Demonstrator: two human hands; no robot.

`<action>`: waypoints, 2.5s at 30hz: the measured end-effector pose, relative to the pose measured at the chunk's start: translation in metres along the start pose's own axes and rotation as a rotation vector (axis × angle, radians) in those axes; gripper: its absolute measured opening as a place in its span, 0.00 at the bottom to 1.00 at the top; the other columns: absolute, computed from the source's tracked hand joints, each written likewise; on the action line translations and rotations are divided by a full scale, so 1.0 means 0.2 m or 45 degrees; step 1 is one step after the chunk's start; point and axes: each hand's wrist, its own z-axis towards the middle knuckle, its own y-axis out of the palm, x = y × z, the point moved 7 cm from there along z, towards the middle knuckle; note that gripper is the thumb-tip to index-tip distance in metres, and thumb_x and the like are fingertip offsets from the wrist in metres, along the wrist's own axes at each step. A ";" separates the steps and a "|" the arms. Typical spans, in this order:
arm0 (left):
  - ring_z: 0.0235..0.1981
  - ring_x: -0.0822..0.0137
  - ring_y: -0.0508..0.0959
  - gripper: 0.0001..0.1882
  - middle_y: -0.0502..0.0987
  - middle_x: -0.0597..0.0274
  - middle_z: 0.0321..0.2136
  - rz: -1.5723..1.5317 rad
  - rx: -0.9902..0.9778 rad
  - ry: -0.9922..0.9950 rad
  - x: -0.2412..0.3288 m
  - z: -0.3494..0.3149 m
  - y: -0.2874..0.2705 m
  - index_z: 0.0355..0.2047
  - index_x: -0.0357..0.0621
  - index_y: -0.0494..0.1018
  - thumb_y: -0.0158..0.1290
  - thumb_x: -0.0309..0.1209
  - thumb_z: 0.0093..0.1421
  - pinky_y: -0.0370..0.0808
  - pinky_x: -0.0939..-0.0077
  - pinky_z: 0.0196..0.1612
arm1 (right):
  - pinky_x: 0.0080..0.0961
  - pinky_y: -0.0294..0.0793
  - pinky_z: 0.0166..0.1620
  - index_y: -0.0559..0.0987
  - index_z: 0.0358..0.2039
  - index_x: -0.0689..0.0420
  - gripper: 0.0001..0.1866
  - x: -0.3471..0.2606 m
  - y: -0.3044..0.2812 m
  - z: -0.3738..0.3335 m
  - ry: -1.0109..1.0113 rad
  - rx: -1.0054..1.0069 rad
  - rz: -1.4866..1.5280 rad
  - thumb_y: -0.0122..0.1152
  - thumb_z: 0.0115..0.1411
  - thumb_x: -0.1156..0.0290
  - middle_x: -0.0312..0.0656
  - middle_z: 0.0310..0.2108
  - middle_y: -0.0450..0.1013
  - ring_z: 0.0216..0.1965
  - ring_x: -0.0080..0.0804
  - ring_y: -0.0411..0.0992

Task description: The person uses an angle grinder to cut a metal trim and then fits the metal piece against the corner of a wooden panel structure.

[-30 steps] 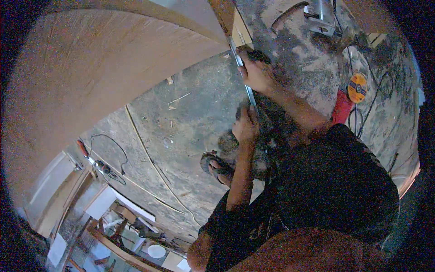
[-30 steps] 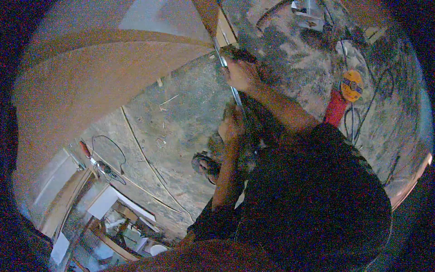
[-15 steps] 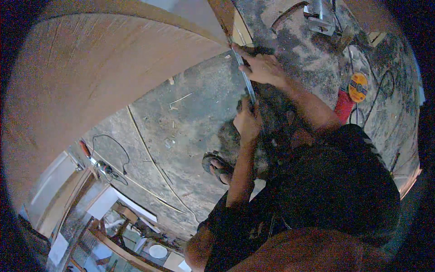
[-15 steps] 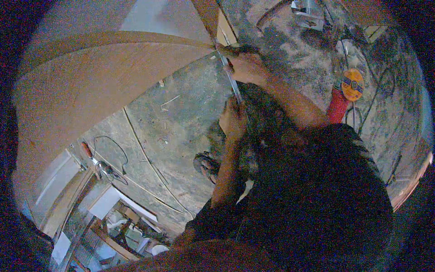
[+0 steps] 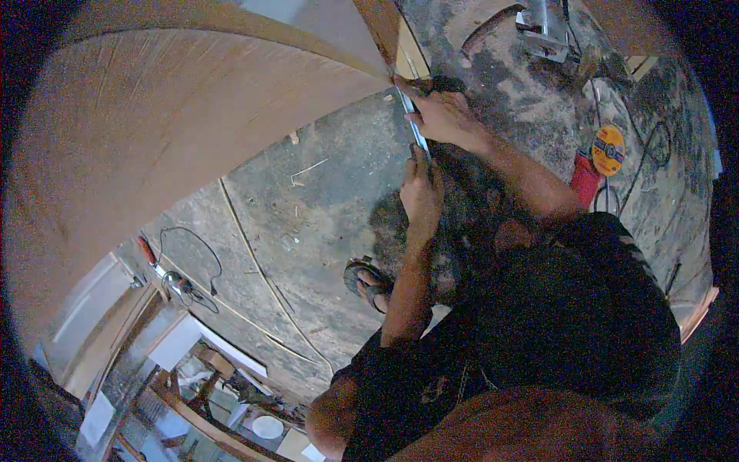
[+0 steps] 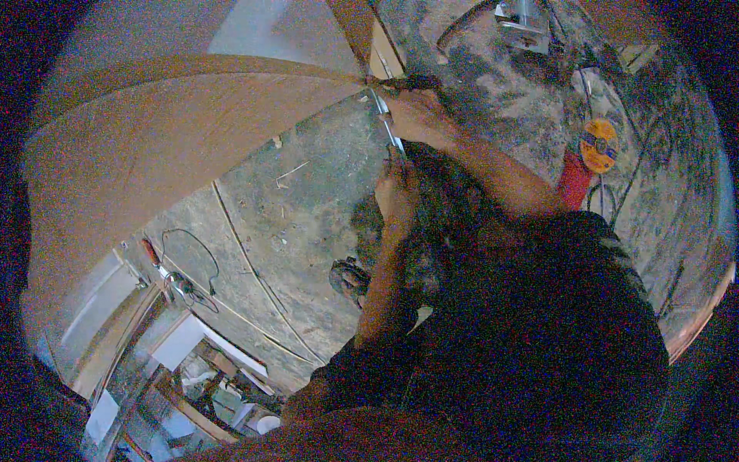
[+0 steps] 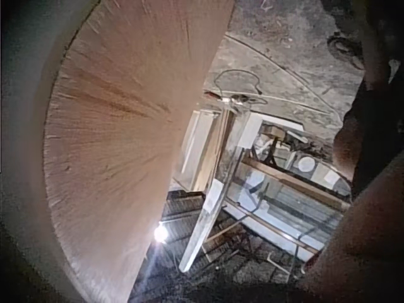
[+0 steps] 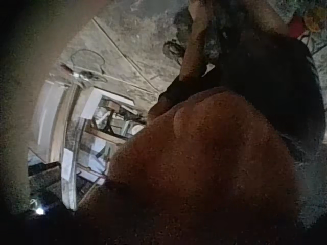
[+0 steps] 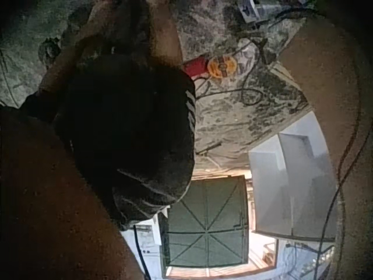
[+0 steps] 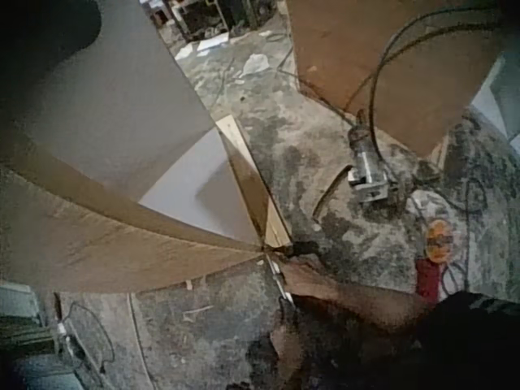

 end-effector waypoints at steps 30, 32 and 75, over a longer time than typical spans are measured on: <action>0.36 0.42 0.80 0.32 0.72 0.42 0.53 0.226 -0.268 -0.054 0.02 0.02 0.04 0.65 0.39 0.55 0.48 0.39 0.64 0.79 0.51 0.35 | 0.48 0.78 0.41 0.46 0.70 0.45 0.48 0.06 -0.08 0.04 -0.029 -0.129 -0.045 0.62 0.56 0.50 0.53 0.40 0.78 0.38 0.56 0.77; 0.36 0.42 0.80 0.32 0.72 0.43 0.52 0.233 -0.264 -0.048 -0.02 0.00 0.05 0.65 0.39 0.54 0.48 0.39 0.64 0.79 0.50 0.34 | 0.48 0.78 0.41 0.46 0.70 0.44 0.47 0.04 -0.08 0.02 0.004 -0.117 -0.078 0.61 0.57 0.49 0.53 0.40 0.78 0.38 0.56 0.77; 0.35 0.41 0.79 0.33 0.71 0.37 0.50 0.066 -0.067 0.150 0.03 -0.01 0.05 0.64 0.32 0.52 0.49 0.29 0.61 0.79 0.54 0.31 | 0.49 0.77 0.44 0.48 0.70 0.47 0.43 0.01 -0.06 -0.03 -0.004 0.109 0.087 0.57 0.57 0.62 0.58 0.41 0.76 0.40 0.55 0.77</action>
